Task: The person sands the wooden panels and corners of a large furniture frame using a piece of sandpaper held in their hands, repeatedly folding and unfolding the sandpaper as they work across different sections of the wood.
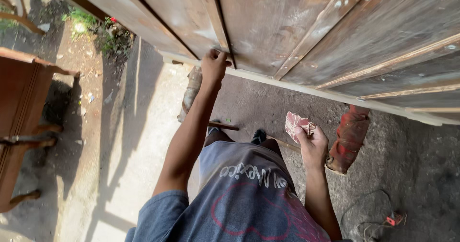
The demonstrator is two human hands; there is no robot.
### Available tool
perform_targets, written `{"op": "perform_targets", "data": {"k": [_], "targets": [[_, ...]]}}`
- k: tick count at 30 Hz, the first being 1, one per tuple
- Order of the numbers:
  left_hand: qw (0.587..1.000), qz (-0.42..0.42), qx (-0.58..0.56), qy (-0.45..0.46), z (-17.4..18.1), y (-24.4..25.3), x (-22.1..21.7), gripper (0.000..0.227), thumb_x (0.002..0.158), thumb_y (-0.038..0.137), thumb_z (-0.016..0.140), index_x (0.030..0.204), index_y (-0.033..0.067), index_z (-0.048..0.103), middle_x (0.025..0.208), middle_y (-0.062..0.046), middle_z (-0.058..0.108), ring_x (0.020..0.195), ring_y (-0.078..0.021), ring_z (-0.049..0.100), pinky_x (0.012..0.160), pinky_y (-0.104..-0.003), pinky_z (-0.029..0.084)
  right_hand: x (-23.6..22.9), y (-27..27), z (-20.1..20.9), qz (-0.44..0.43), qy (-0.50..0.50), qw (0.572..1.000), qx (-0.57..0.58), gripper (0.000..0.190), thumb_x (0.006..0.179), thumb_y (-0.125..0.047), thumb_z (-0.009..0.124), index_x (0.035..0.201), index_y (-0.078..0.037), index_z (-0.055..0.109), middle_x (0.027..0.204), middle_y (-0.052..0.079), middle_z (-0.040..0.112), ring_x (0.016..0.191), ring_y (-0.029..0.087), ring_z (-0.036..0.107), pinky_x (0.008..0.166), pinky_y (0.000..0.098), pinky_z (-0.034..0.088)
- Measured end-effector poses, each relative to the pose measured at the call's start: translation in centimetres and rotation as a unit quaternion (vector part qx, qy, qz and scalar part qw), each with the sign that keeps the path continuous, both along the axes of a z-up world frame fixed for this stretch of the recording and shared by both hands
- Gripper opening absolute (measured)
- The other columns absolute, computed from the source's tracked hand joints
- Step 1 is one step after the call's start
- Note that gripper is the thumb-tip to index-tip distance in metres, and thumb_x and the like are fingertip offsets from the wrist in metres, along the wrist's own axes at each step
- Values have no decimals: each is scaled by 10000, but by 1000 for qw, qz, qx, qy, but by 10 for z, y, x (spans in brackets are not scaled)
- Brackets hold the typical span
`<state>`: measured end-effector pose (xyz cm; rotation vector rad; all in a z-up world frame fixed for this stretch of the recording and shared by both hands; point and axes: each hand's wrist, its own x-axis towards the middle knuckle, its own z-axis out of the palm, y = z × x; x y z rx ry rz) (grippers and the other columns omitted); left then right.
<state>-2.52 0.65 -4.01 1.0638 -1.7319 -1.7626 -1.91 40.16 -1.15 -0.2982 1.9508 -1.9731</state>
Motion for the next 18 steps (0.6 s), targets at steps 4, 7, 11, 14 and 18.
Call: {"op": "perform_targets", "data": {"k": [4, 7, 11, 14, 18], "targets": [[998, 23, -18, -56, -1, 35, 13, 244, 935, 220, 702, 887, -19, 680, 746, -81, 715, 695, -131, 711, 665, -269, 563, -18, 1, 17, 47, -6, 996, -81, 229, 946, -89, 661, 1156, 1, 652, 1166, 28, 731, 1058, 99, 701, 950, 266, 577], [987, 90, -130, 12, 14, 50, 19, 227, 993, 199, 699, 988, -22, 755, 784, -78, 732, 726, -117, 643, 675, -264, 521, -23, 17, 7, 12, -16, 999, -41, 196, 1013, -68, 694, 1184, 22, 664, 1111, 29, 708, 971, 80, 639, 886, 245, 528], [952, 161, -246, 87, 50, 51, 16, 214, 997, 176, 712, 1047, -27, 759, 861, -65, 767, 815, -102, 705, 764, -254, 569, -19, 43, -7, 9, -30, 999, -34, 212, 989, -64, 695, 1179, 22, 655, 1125, 29, 706, 993, 79, 649, 899, 245, 532], [951, 163, -256, 55, 66, 51, 7, 225, 969, 182, 736, 1066, -15, 779, 886, -66, 796, 810, -95, 725, 773, -259, 568, -22, 53, -14, 22, 3, 1000, -18, 205, 1002, -70, 702, 1180, 23, 661, 1113, 26, 699, 984, 72, 630, 895, 236, 517], [956, 179, -224, 65, 69, 53, 1, 217, 976, 185, 732, 1035, -20, 768, 872, -99, 803, 796, -108, 710, 762, -273, 575, -23, 52, -12, 9, 19, 1000, -13, 180, 1007, -75, 714, 1154, 16, 664, 1075, 11, 692, 945, 65, 618, 861, 231, 506]]}}
